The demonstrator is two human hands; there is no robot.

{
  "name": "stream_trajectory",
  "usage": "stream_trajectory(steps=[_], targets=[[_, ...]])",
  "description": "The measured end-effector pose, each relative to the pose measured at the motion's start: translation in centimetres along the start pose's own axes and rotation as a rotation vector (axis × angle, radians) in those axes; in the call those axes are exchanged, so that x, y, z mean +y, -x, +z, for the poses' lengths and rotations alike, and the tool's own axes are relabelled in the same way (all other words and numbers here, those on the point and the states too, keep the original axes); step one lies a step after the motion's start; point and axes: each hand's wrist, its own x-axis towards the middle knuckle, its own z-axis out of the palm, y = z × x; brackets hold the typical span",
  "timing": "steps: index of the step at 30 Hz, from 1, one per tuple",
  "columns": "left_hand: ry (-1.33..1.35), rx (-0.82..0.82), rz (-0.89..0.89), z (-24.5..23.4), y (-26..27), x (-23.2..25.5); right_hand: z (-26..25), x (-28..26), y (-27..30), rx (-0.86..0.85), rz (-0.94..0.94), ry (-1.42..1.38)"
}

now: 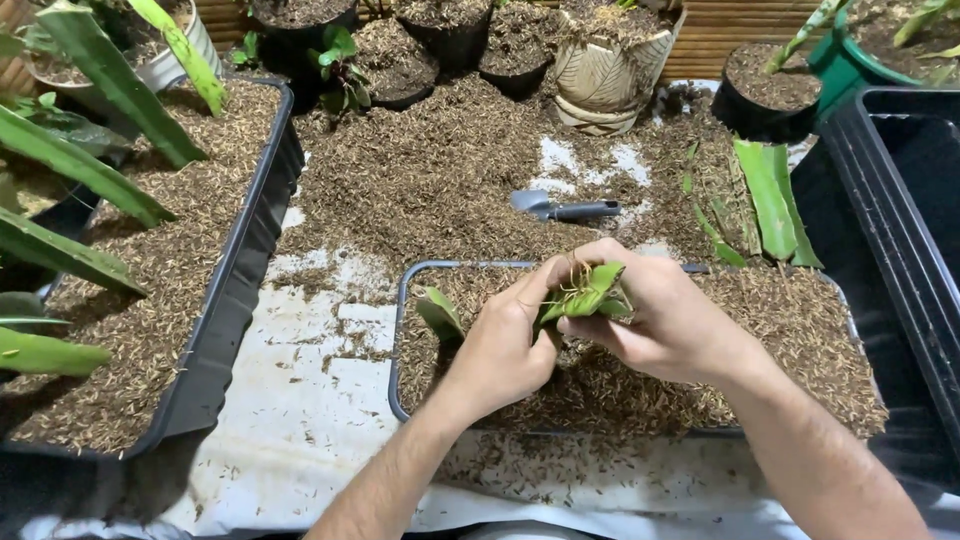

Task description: Planting cactus or succulent cuttings into a seedling tray filled with soil and firming the substrate around them.

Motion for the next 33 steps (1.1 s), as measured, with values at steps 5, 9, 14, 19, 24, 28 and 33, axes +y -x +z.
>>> stream_trajectory(steps=[5, 9, 14, 19, 24, 28, 33], targets=[[-0.156, 0.077, 0.127, 0.5, 1.2, -1.5, 0.4, -0.4, 0.5, -0.084, 0.054, 0.113], [-0.239, 0.09, 0.126, 0.8, 1.6, -1.8, 0.7, -1.1, 0.6, -0.127, -0.016, 0.223], [-0.331, 0.122, 0.24, 1.4, 2.5, -2.5, 1.0, -0.8, 0.9, -0.18, 0.019, 0.234], [-0.506, 0.132, 0.174, 3.1, 4.4, -3.3, 1.5, 0.9, 2.1, -0.186, 0.105, 0.203], [-0.746, 0.169, 0.162, 4.5, 5.4, -4.3, 1.7, 0.8, 2.6, -0.148, 0.006, 0.228], [-0.801, 0.19, 0.158, 4.9, 5.4, -4.6, 1.6, 0.6, 2.5, -0.128, -0.006, 0.222], [-0.795, 0.121, 0.036, 5.5, 5.1, -5.3, 1.9, 0.8, 2.5, -0.168, 0.095, 0.217]])
